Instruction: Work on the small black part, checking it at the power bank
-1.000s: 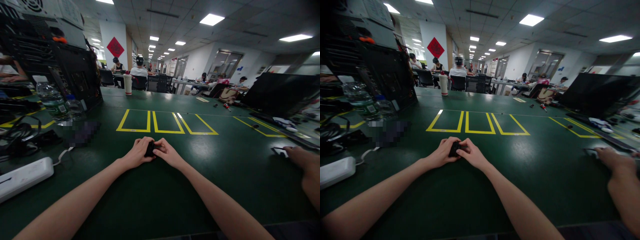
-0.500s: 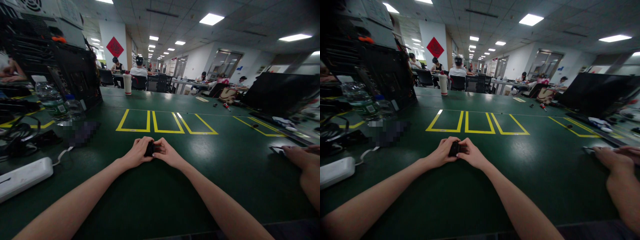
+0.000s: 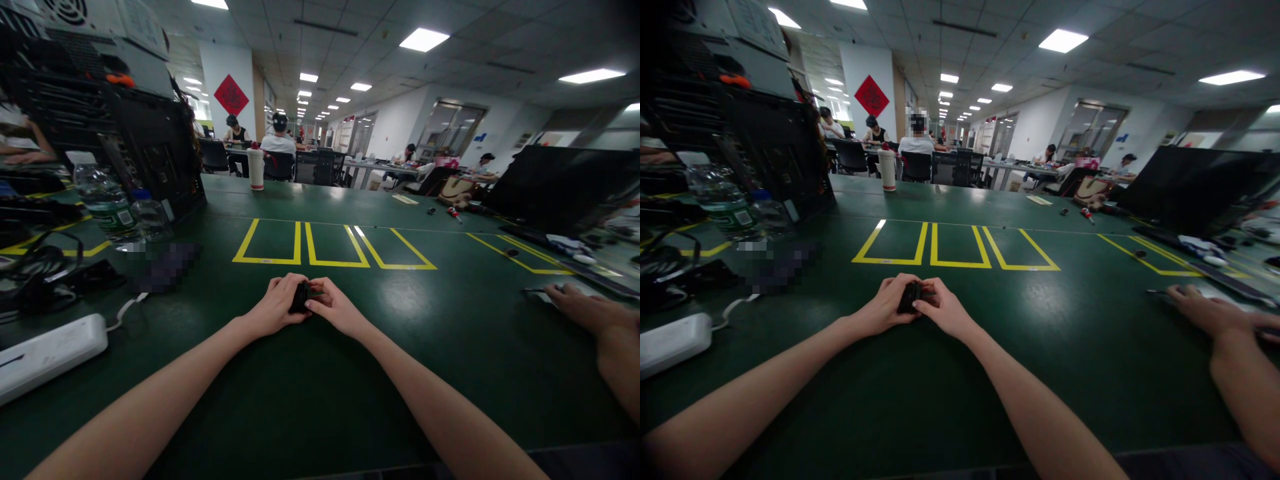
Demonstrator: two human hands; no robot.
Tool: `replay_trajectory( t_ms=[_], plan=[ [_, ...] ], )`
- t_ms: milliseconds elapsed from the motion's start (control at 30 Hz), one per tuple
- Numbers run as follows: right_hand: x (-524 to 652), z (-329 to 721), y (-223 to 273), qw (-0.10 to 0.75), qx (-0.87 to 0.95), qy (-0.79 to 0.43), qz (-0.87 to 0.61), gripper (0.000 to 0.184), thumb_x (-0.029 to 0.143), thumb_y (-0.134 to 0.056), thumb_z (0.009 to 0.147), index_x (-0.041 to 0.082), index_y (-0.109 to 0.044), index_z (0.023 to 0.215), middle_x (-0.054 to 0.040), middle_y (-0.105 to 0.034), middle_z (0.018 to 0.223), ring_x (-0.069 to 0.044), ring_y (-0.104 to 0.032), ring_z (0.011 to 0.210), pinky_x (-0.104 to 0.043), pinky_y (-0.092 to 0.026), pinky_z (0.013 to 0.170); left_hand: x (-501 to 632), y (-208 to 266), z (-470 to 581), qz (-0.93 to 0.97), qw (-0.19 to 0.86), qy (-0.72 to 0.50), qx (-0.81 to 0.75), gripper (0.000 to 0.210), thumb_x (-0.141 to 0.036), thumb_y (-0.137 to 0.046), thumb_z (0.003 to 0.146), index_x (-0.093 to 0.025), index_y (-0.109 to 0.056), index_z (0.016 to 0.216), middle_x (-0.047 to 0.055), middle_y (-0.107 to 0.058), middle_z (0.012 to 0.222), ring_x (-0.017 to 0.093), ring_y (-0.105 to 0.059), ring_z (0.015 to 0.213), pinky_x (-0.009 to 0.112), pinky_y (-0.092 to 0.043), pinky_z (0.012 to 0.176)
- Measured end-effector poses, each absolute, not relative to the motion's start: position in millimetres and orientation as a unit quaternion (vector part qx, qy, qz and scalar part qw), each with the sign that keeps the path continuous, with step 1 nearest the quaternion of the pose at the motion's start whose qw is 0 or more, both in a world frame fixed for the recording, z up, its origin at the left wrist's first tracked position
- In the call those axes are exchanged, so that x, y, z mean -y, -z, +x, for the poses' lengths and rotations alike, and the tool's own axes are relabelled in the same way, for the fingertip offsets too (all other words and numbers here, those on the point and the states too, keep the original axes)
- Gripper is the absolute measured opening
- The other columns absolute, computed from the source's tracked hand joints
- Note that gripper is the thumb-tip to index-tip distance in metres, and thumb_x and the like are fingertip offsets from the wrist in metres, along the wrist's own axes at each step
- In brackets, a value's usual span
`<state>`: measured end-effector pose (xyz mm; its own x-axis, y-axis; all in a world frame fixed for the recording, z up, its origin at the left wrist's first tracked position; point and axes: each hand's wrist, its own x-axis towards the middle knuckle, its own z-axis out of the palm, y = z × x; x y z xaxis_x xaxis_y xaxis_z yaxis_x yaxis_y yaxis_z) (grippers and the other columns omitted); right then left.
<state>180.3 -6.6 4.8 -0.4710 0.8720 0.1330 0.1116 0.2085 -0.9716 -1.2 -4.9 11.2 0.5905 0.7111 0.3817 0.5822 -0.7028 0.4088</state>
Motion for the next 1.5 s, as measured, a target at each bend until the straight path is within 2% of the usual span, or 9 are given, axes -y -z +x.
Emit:
replay_trajectory(
  t_ms=[267, 433, 567, 733, 867, 1000, 1267, 1500],
  plan=[
    [8, 184, -8, 0.361, 0.691, -0.538, -0.320, 0.034, 0.019, -0.064, 0.071, 0.022, -0.044, 0.098, -0.0017, -0.051, 0.103, -0.017, -0.056, 0.097, -0.038, -0.046, 0.087, 6, -13, -1, 0.885, 0.123, -0.263, -0.364, 0.049, -0.025, -0.058, 0.074, -0.024, -0.031, 0.115, 0.005, -0.045, 0.111, 0.023, -0.046, 0.103, 0.042, -0.030, 0.093],
    [7, 182, -7, 0.369, 0.687, -0.530, -0.334, 0.024, 0.024, -0.059, 0.075, 0.022, -0.045, 0.094, -0.0015, -0.052, 0.098, -0.017, -0.058, 0.092, -0.036, -0.049, 0.080, 4, -9, -1, 0.884, 0.122, -0.269, -0.362, 0.049, -0.027, -0.058, 0.074, -0.023, -0.032, 0.115, 0.006, -0.046, 0.109, 0.023, -0.046, 0.103, 0.042, -0.030, 0.093],
    [6, 180, -4, 0.378, 0.685, -0.519, -0.344, 0.025, 0.025, -0.059, 0.074, 0.022, -0.045, 0.094, -0.0017, -0.051, 0.099, -0.016, -0.057, 0.090, -0.035, -0.050, 0.078, 4, -9, 0, 0.883, 0.121, -0.269, -0.366, 0.048, -0.027, -0.059, 0.074, -0.024, -0.032, 0.113, 0.005, -0.046, 0.108, 0.023, -0.047, 0.103, 0.043, -0.030, 0.093],
    [6, 181, -4, 0.368, 0.695, -0.498, -0.365, 0.032, 0.024, -0.057, 0.076, 0.022, -0.044, 0.105, -0.0040, -0.050, 0.105, -0.017, -0.056, 0.092, -0.036, -0.049, 0.080, 4, -10, 0, 0.882, 0.126, -0.268, -0.366, 0.048, -0.028, -0.058, 0.074, -0.024, -0.032, 0.114, 0.006, -0.046, 0.110, 0.024, -0.046, 0.104, 0.043, -0.029, 0.093],
    [9, 182, -9, 0.352, 0.698, -0.513, -0.355, 0.028, 0.022, -0.058, 0.075, 0.023, -0.046, 0.101, -0.0029, -0.052, 0.104, -0.018, -0.056, 0.096, -0.039, -0.048, 0.083, 4, -10, -1, 0.882, 0.126, -0.268, -0.367, 0.047, -0.027, -0.058, 0.074, -0.023, -0.032, 0.113, 0.006, -0.046, 0.109, 0.023, -0.046, 0.103, 0.043, -0.029, 0.094],
    [13, 183, -13, 0.344, 0.700, -0.527, -0.337, 0.033, 0.019, -0.062, 0.072, 0.023, -0.043, 0.100, -0.0014, -0.052, 0.102, -0.018, -0.055, 0.100, -0.039, -0.046, 0.087, 4, -9, -2, 0.884, 0.121, -0.265, -0.365, 0.050, -0.026, -0.059, 0.074, -0.023, -0.031, 0.115, 0.006, -0.045, 0.110, 0.023, -0.046, 0.104, 0.043, -0.029, 0.094],
    [10, 179, -8, 0.366, 0.694, -0.514, -0.348, 0.020, 0.024, -0.055, 0.078, 0.023, -0.045, 0.095, -0.0017, -0.052, 0.100, -0.017, -0.057, 0.096, -0.037, -0.048, 0.083, 5, -11, -2, 0.884, 0.127, -0.266, -0.364, 0.048, -0.028, -0.058, 0.075, -0.023, -0.032, 0.114, 0.006, -0.045, 0.110, 0.023, -0.045, 0.104, 0.042, -0.029, 0.094],
    [7, 180, -5, 0.368, 0.706, -0.482, -0.367, 0.031, 0.022, -0.057, 0.077, 0.023, -0.045, 0.105, -0.0037, -0.052, 0.104, -0.017, -0.056, 0.096, -0.037, -0.047, 0.084, 5, -12, -2, 0.886, 0.122, -0.258, -0.366, 0.048, -0.029, -0.058, 0.075, -0.021, -0.032, 0.114, 0.007, -0.045, 0.110, 0.023, -0.045, 0.104, 0.042, -0.029, 0.094]
  ],
)
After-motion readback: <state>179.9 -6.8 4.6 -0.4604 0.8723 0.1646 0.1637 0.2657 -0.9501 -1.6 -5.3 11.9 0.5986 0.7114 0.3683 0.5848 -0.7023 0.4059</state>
